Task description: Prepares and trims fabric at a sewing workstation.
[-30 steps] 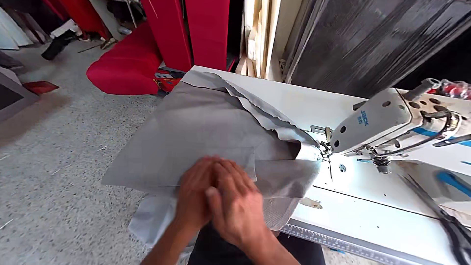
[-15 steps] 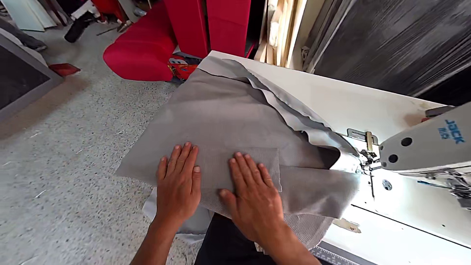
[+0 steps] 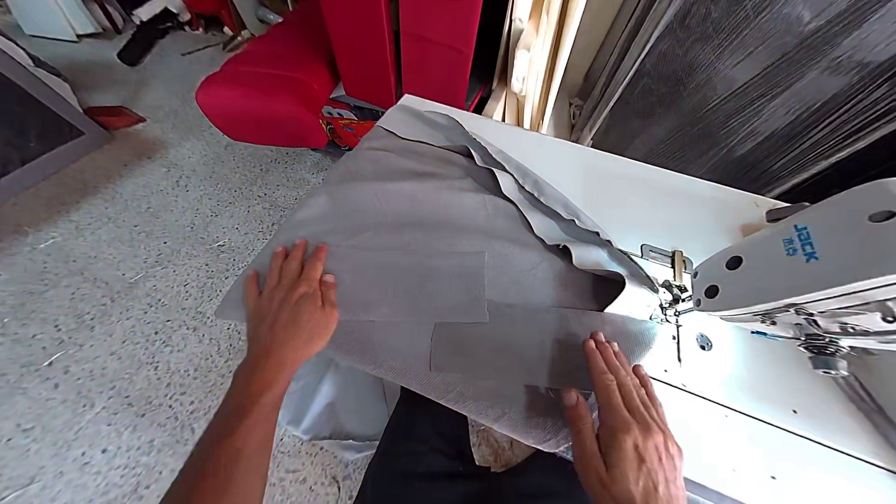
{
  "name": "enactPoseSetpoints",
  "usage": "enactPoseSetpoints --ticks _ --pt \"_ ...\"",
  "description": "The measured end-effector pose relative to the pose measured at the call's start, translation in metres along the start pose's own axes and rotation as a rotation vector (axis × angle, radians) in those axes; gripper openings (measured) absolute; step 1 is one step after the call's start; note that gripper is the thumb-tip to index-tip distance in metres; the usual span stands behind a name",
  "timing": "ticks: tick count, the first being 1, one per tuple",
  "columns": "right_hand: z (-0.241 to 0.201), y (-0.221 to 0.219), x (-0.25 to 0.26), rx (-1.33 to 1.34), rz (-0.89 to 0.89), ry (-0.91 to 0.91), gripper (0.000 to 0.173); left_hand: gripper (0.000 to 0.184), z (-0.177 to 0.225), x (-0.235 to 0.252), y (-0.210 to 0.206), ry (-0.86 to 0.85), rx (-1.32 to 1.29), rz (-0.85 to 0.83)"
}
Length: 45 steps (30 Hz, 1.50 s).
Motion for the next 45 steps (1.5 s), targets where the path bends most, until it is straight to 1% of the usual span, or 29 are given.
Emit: enactPoseSetpoints --ticks 1,2,4,5,6,7,9,10,12,17,20,22,24,25,27,28,29,30,31,32,34,35,38,40,42,44,45 --pt "-0.008 -0.003 -0.003 0.004 -0.002 0.008 0.069 0.053 0.006 0.000 0.013 -0.003 -0.003 0.039" --pt "-0.021 -0.010 -0.002 0.024 -0.007 0.027 0.070 0.050 0.023 -0.006 0.027 -0.055 -0.025 0.118" --pt "-0.054 -0.030 0.008 0.105 -0.005 0.084 0.074 0.050 0.081 -0.037 0.040 -0.300 -0.138 0.250" --pt "-0.069 -0.043 0.016 0.157 -0.006 0.119 0.076 0.049 0.110 -0.057 0.037 -0.440 -0.218 0.272" --pt "-0.079 -0.057 0.024 0.196 -0.019 0.151 0.077 0.050 0.132 -0.073 0.029 -0.544 -0.269 0.272" --pt "-0.083 -0.071 0.029 0.200 -0.049 0.172 0.078 0.051 0.144 -0.084 0.019 -0.593 -0.288 0.263" --pt "-0.073 -0.093 0.029 0.072 -0.123 0.165 0.079 0.051 0.146 -0.090 0.005 -0.575 -0.252 0.275" --pt "-0.065 -0.094 0.026 -0.014 -0.138 0.155 0.080 0.051 0.144 -0.089 0.002 -0.559 -0.238 0.281" --pt "-0.043 -0.082 0.020 -0.097 -0.155 0.131 0.080 0.052 0.142 -0.088 -0.001 -0.539 -0.230 0.276" --pt "0.016 -0.037 0.010 -0.152 -0.144 0.071 0.079 0.052 0.141 -0.086 0.001 -0.542 -0.238 0.264" --pt "0.039 -0.018 0.002 -0.180 -0.147 0.037 0.079 0.052 0.139 -0.087 0.002 -0.528 -0.239 0.240" --pt "0.049 -0.011 -0.002 -0.180 -0.146 0.033 0.077 0.051 0.143 -0.087 0.012 -0.472 -0.203 0.211" --pt "0.052 -0.009 -0.002 -0.170 -0.136 0.033 0.076 0.054 0.165 -0.089 0.029 -0.434 -0.204 0.182" --pt "0.052 -0.009 -0.003 -0.168 -0.135 0.031 0.076 0.057 0.188 -0.094 0.039 -0.449 -0.258 0.152" --pt "0.049 -0.008 -0.004 -0.196 -0.137 0.065 0.071 0.061 0.249 -0.107 0.058 -0.551 -0.420 0.082" --pt "0.046 -0.007 -0.005 -0.224 -0.120 0.112 0.064 0.063 0.279 -0.111 0.061 -0.625 -0.490 0.019" --pt "0.044 -0.006 -0.005 -0.251 -0.100 0.151 0.057 0.066 0.301 -0.113 0.057 -0.696 -0.513 -0.075" --pt "0.043 -0.006 -0.006 -0.276 -0.109 0.156 0.055 0.070 0.312 -0.114 0.049 -0.742 -0.479 -0.152" --pt "0.043 -0.007 -0.005 -0.281 -0.115 0.150 0.057 0.072 0.311 -0.114 0.041 -0.750 -0.418 -0.168" --pt "0.044 -0.007 -0.003 -0.254 -0.114 0.126 0.061 0.072 0.302 -0.114 0.034 -0.727 -0.350 -0.137" --pt "0.049 -0.009 -0.002 -0.201 -0.119 0.063 0.070 0.071 0.271 -0.116 0.026 -0.669 -0.234 -0.043" --pt "0.050 -0.010 -0.002 -0.185 -0.120 0.050 0.073 0.070 0.255 -0.117 0.024 -0.644 -0.199 -0.027" --pt "0.050 -0.011 -0.002 -0.174 -0.127 0.040 0.075 0.071 0.208 -0.121 0.019 -0.562 -0.119 -0.015" --pt "0.050 -0.012 -0.002 -0.178 -0.127 0.042 0.076 0.071 0.176 -0.125 0.023 -0.503 -0.126 -0.009" --pt "0.051 -0.011 -0.002 -0.183 -0.114 0.049 0.077 0.062 0.142 -0.116 0.042 -0.442 -0.222 -0.001" --pt "0.051 -0.011 -0.001 -0.184 -0.103 0.056 0.077 0.049 0.116 -0.083 0.063 -0.390 -0.289 0.059" --pt "0.051 -0.011 -0.001 -0.177 -0.098 0.061 0.077 0.042 0.110 -0.060 0.069 -0.377 -0.299 0.094"
Point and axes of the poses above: each hand's wrist, its own x-axis towards the middle knuckle, its own y-axis out of the back of the hand, z = x × y, the point moved 6 cm from there along x, towards the middle knuckle, and after that the axes turned 15 degrees about x, right-handed, at the moved point
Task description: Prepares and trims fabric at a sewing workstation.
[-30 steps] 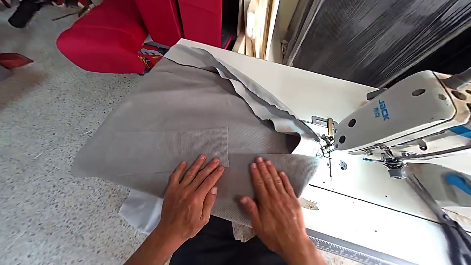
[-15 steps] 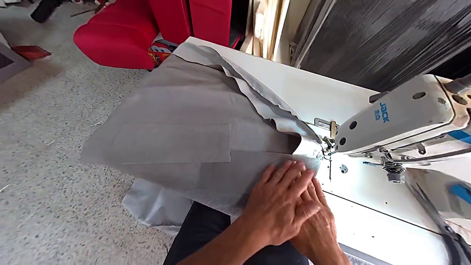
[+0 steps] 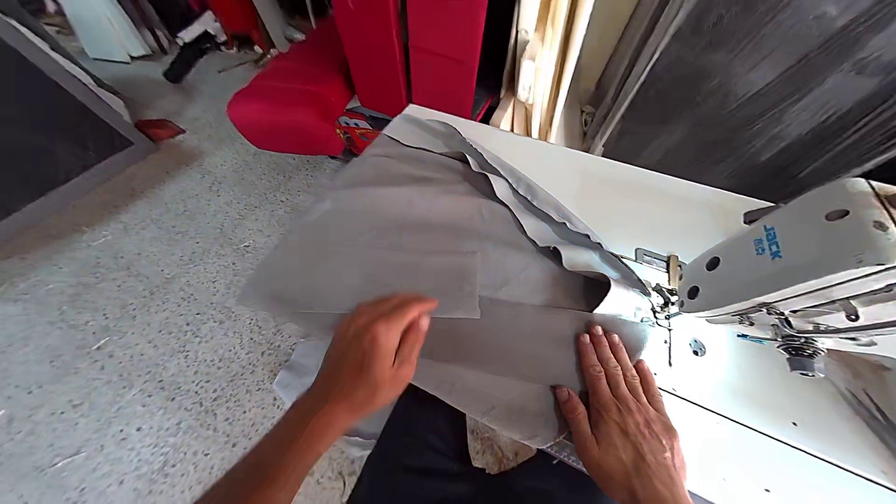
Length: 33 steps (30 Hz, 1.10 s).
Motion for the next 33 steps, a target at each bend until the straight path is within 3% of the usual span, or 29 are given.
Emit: enactPoseSetpoints --ticks 2,5,6,11,15,19,21,24,26,28,30,31,33 --pt "-0.001 0.001 -0.001 0.025 0.007 0.002 0.079 0.037 -0.018 0.047 -0.006 0.004 -0.016 -0.088" --pt "-0.001 0.008 -0.002 0.112 0.057 -0.009 0.082 0.070 -0.026 0.092 -0.038 -0.022 0.040 -0.373" --pt "0.000 0.011 -0.002 0.152 0.096 -0.014 0.083 0.071 -0.025 0.099 -0.042 -0.035 0.077 -0.429" --pt "0.002 0.032 -0.013 0.340 0.352 -0.024 0.071 0.022 -0.021 0.112 -0.035 -0.124 0.129 -0.743" --pt "0.005 0.044 -0.028 0.482 0.532 0.046 0.053 0.017 -0.011 0.111 0.020 -0.149 -0.050 -0.524" --pt "-0.024 0.040 -0.040 0.810 0.561 0.013 0.046 0.022 0.005 0.102 0.102 0.033 -0.521 -0.146" --pt "-0.057 0.030 -0.031 1.134 0.440 -0.068 0.056 0.027 0.005 0.095 0.128 0.196 -0.808 0.019" --pt "-0.102 0.000 -0.006 1.634 0.211 -0.235 0.099 0.032 -0.003 0.081 0.140 0.381 -1.173 0.142" --pt "-0.119 -0.021 0.011 2.009 0.112 -0.351 0.113 0.027 -0.012 0.067 0.133 0.478 -1.323 0.208" --pt "-0.129 -0.031 0.024 2.381 0.064 -0.528 0.107 0.020 -0.025 0.047 0.113 0.573 -1.404 0.259" --pt "-0.130 -0.035 0.029 2.616 0.059 -0.652 0.087 0.017 -0.042 0.022 0.082 0.694 -1.415 0.288" --pt "-0.129 -0.036 0.030 2.639 0.069 -0.708 0.071 0.017 -0.051 0.010 0.065 0.745 -1.409 0.282" --pt "-0.125 -0.039 0.032 2.388 0.092 -0.864 0.034 0.016 -0.067 -0.011 0.030 0.847 -1.403 0.252"
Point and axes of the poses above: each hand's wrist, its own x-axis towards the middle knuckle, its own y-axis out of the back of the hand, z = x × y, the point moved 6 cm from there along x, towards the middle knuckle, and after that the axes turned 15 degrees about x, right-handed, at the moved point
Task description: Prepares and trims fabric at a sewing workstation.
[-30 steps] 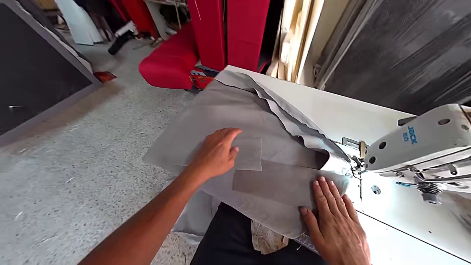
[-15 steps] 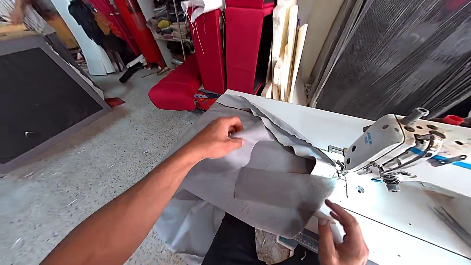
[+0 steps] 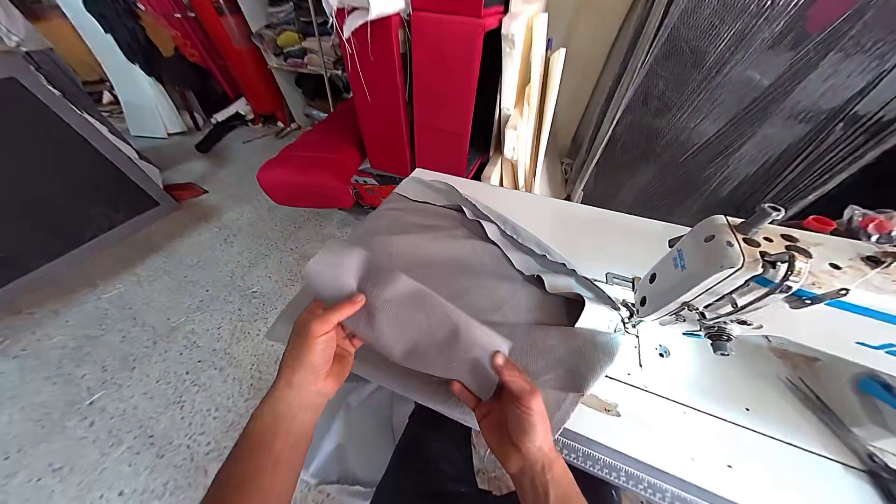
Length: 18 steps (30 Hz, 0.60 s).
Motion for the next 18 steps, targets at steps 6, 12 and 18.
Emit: enactPoseSetpoints --ticks 6,12,18 --pt "-0.022 -0.026 0.018 -1.007 0.044 0.364 0.010 0.018 -0.030 0.021 0.031 0.104 0.025 0.110" --pt "-0.047 -0.024 0.039 -1.706 0.148 0.538 0.045 0.040 -0.043 0.033 0.069 -0.043 0.652 0.255" --pt "0.023 -0.052 0.025 -2.013 -0.225 0.913 0.049 0.046 -0.044 -0.008 0.017 -0.870 1.299 0.131"
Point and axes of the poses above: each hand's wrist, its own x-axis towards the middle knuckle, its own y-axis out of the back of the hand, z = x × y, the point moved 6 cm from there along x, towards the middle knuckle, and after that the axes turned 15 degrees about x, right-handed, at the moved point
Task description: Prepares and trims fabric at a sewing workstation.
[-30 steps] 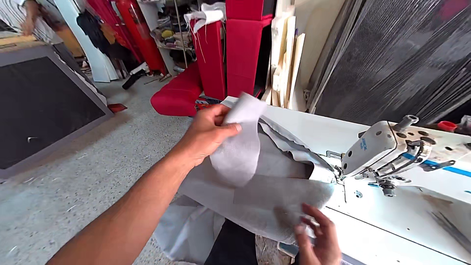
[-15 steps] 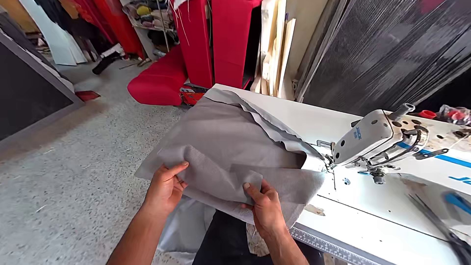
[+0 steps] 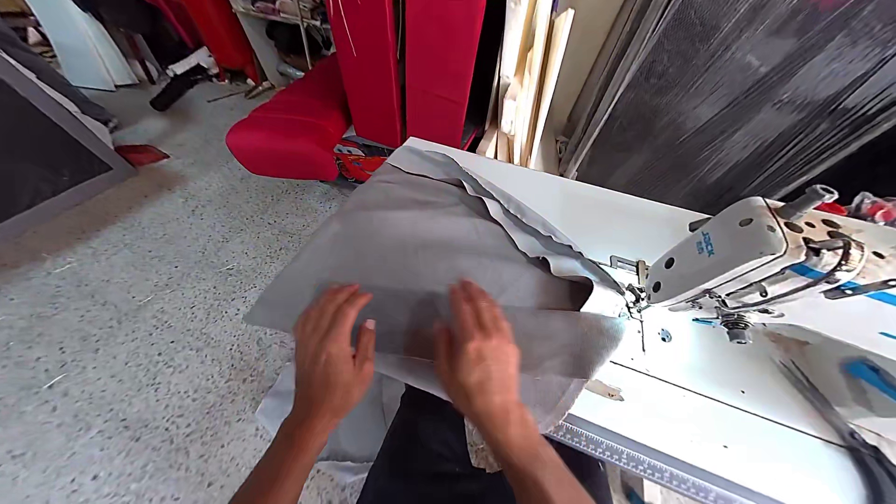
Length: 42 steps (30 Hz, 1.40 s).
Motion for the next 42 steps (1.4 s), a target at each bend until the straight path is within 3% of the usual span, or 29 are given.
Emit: enactPoseSetpoints --ticks 3,5,13,18,23,27,31,33,35,38,40,42 --pt "-0.010 -0.057 0.003 -0.021 -0.250 0.045 0.061 0.056 0.025 0.003 -0.042 -0.188 0.028 -0.169" --pt "0.010 -0.060 -0.004 -0.134 -0.334 0.008 0.068 0.058 0.024 0.003 -0.058 -0.202 0.089 -0.230" --pt "0.107 0.055 -0.050 -0.344 -0.196 -0.080 0.075 0.062 0.021 0.002 -0.062 -0.182 0.122 -0.193" --pt "0.131 0.087 -0.070 -0.381 -0.128 -0.080 0.077 0.063 0.020 0.002 -0.061 -0.183 0.131 -0.210" --pt "0.098 0.078 -0.075 -0.227 0.032 -0.007 0.062 0.064 0.019 0.004 -0.061 -0.198 0.127 -0.220" --pt "0.054 0.043 -0.072 -0.127 -0.004 0.104 0.054 0.064 0.019 0.004 -0.059 -0.196 0.126 -0.216" --pt "0.038 0.014 -0.062 -0.117 -0.113 0.163 0.051 0.062 0.020 0.006 -0.058 -0.156 0.130 -0.245" --pt "0.039 0.006 -0.062 -0.151 -0.115 0.177 0.049 0.058 0.037 0.010 -0.048 -0.106 0.093 -0.226" --pt "0.041 0.006 -0.061 -0.154 -0.103 0.182 0.048 0.057 0.079 0.011 -0.037 -0.121 -0.016 -0.211" --pt "0.039 0.011 -0.064 -0.150 -0.080 0.201 0.038 0.065 0.144 -0.002 -0.046 -0.261 -0.220 -0.396" --pt "0.039 0.012 -0.062 -0.156 -0.084 0.199 0.037 0.070 0.143 -0.009 -0.061 -0.328 -0.172 -0.459" --pt "0.041 0.012 -0.060 -0.140 -0.104 0.187 0.043 0.068 0.112 -0.012 -0.065 -0.306 -0.028 -0.392"
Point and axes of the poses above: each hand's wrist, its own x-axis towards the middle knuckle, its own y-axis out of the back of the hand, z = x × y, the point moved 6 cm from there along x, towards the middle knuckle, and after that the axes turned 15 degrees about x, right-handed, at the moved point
